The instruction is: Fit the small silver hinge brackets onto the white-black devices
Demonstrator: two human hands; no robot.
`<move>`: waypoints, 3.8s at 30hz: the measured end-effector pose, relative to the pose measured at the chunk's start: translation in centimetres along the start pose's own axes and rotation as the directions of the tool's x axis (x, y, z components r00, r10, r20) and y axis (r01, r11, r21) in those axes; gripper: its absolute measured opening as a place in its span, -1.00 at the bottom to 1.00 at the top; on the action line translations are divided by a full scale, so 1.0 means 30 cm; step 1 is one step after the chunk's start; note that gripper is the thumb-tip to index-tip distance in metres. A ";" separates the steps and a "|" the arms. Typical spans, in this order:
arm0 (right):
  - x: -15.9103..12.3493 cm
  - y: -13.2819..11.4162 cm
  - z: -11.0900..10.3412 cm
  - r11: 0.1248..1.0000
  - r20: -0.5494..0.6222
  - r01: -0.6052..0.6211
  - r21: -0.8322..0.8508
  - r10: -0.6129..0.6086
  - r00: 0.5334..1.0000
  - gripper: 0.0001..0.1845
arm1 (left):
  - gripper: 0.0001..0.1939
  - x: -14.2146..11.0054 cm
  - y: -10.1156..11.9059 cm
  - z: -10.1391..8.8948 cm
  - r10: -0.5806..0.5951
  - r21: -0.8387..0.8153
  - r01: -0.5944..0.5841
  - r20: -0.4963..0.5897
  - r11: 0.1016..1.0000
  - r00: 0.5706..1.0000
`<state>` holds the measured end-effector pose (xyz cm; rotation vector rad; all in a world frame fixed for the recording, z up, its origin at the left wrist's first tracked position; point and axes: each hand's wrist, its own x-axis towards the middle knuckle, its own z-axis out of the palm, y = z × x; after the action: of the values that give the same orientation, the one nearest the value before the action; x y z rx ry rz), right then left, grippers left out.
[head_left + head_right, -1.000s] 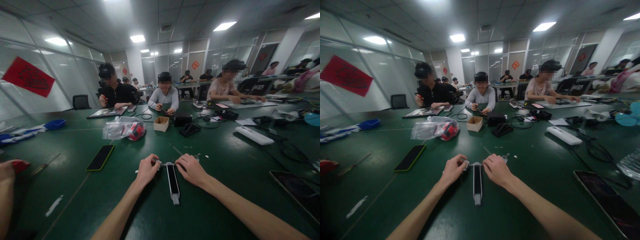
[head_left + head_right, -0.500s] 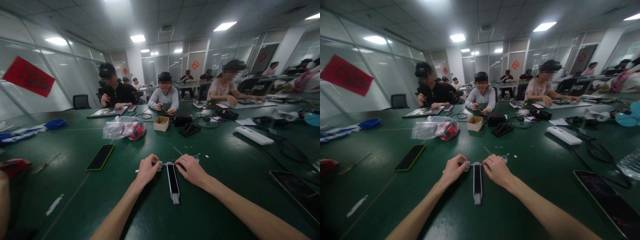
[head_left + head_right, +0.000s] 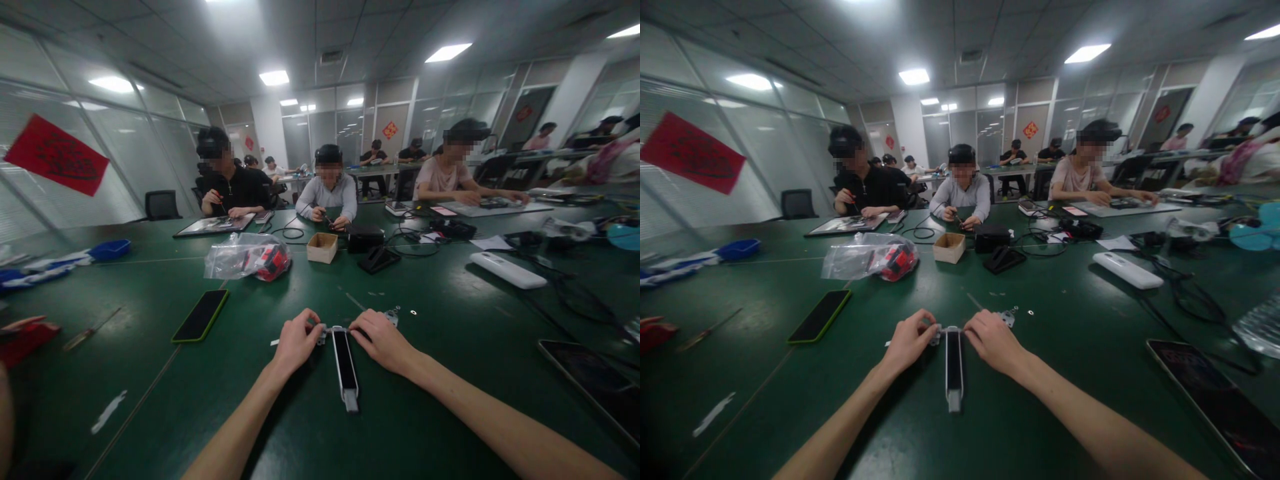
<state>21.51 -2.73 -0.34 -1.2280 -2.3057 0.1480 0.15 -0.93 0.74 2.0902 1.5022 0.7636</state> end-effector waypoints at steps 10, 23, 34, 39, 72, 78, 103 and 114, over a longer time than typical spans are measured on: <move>0.000 -0.007 -0.007 1.000 0.026 -0.014 0.014 0.013 1.000 -0.82 | -0.89 -0.007 0.017 -0.024 0.081 0.275 -0.094 0.060 0.957 0.995; 0.001 -0.006 -0.003 1.000 0.004 -0.003 0.008 0.003 1.000 -0.83 | -0.84 -0.015 0.028 -0.023 0.069 0.494 -0.145 0.169 0.857 0.983; 0.001 -0.010 -0.004 1.000 0.015 -0.004 0.003 0.004 1.000 -0.83 | -0.83 -0.030 0.052 -0.043 0.128 0.517 -0.234 0.233 0.823 0.964; 0.001 -0.008 -0.005 1.000 -0.007 0.024 -0.003 -0.024 1.000 -0.83 | -0.81 -0.032 0.058 -0.057 0.172 0.513 -0.288 0.261 0.809 0.950; -0.035 0.210 -0.130 0.918 -0.014 -0.258 -0.300 0.266 0.964 -0.83 | -0.85 -0.021 0.034 -0.046 0.212 0.399 -0.307 0.264 0.864 0.941; -0.031 0.183 -0.148 0.955 -0.119 -0.220 -0.199 0.200 0.973 -0.78 | -0.85 -0.023 0.036 -0.049 0.209 0.380 -0.302 0.265 0.874 0.941; -0.009 0.036 -0.034 0.981 0.067 -0.036 0.192 0.023 0.997 -0.81 | -0.86 -0.021 0.023 -0.027 0.232 0.349 -0.307 0.240 0.886 0.943; -0.009 0.011 -0.046 0.986 0.069 -0.111 0.123 0.103 0.992 -0.87 | -0.89 -0.023 0.029 -0.030 0.217 0.376 -0.300 0.248 0.877 0.944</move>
<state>22.56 -2.94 0.63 -1.2987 -2.2452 0.3705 -0.01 -1.83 1.85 2.6328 1.3750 0.3237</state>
